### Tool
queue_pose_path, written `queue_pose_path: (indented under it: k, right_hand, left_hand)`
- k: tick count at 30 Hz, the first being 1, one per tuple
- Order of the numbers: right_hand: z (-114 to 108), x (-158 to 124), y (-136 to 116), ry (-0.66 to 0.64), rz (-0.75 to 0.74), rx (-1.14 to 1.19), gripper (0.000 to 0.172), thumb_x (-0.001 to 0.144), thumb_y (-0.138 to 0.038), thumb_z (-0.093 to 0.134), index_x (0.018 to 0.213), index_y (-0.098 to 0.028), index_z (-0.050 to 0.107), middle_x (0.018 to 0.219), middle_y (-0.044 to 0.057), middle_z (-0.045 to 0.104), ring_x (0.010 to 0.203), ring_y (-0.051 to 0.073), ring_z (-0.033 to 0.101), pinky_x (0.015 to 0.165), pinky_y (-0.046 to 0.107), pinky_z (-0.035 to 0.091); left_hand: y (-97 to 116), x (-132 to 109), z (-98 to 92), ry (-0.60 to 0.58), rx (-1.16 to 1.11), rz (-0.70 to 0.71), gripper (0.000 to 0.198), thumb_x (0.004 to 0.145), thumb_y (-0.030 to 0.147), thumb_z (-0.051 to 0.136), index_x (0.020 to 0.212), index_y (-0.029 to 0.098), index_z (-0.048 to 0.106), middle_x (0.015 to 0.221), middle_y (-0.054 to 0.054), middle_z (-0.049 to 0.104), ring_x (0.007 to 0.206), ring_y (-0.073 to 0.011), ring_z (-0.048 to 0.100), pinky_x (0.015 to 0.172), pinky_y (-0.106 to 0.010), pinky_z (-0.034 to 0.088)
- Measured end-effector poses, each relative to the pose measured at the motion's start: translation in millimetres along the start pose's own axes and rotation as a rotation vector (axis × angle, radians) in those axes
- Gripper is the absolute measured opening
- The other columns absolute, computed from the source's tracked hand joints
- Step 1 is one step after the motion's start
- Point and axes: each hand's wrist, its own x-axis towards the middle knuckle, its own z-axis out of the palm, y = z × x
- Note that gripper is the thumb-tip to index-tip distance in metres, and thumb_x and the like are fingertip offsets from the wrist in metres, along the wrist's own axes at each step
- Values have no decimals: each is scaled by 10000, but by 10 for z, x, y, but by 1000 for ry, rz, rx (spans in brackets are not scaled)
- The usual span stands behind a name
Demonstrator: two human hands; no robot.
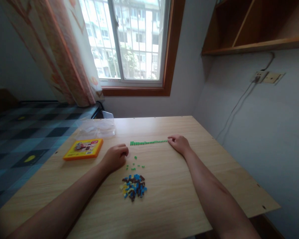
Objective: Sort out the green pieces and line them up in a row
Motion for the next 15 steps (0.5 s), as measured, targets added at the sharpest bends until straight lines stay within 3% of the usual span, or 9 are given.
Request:
queue_pose_path:
  k: [3, 7, 11, 15]
  right_hand:
    - [-56, -31, -104, 38, -23, 22, 274, 891, -394, 587, 1024, -241, 771, 879, 37, 751, 785, 183, 663, 730, 279, 477]
    - [-131, -139, -403, 46, -150, 29, 256, 935, -376, 560, 979, -235, 768, 876, 54, 744, 765, 175, 648, 720, 274, 455]
    - [-85, -287, -839, -100, -372, 74, 236, 951, -364, 569, 1039, -261, 762, 877, 44, 733, 728, 154, 638, 706, 256, 444]
    - [43, -395, -1198, -188, -574, 135, 287, 966, -302, 555, 1212, -280, 701, 1046, 57, 719, 923, 182, 647, 833, 278, 457]
  left_hand:
    - [34, -4, -1, -27, -65, -4, 244, 668, 16, 480, 654, 192, 648, 717, -15, 632, 684, -156, 566, 646, -264, 420]
    - [101, -4, -1, -79, -176, 9, 348, 726, 23, 473, 812, 213, 752, 849, -23, 684, 757, -149, 621, 733, -263, 476]
    - [130, 2, 5, -137, -168, 46, 386, 749, 40, 509, 916, 245, 789, 896, -25, 677, 780, -148, 628, 748, -261, 495]
    - [96, 7, 31, -143, -126, 51, 358, 779, 61, 529, 924, 251, 796, 891, -32, 672, 805, -157, 627, 778, -272, 502]
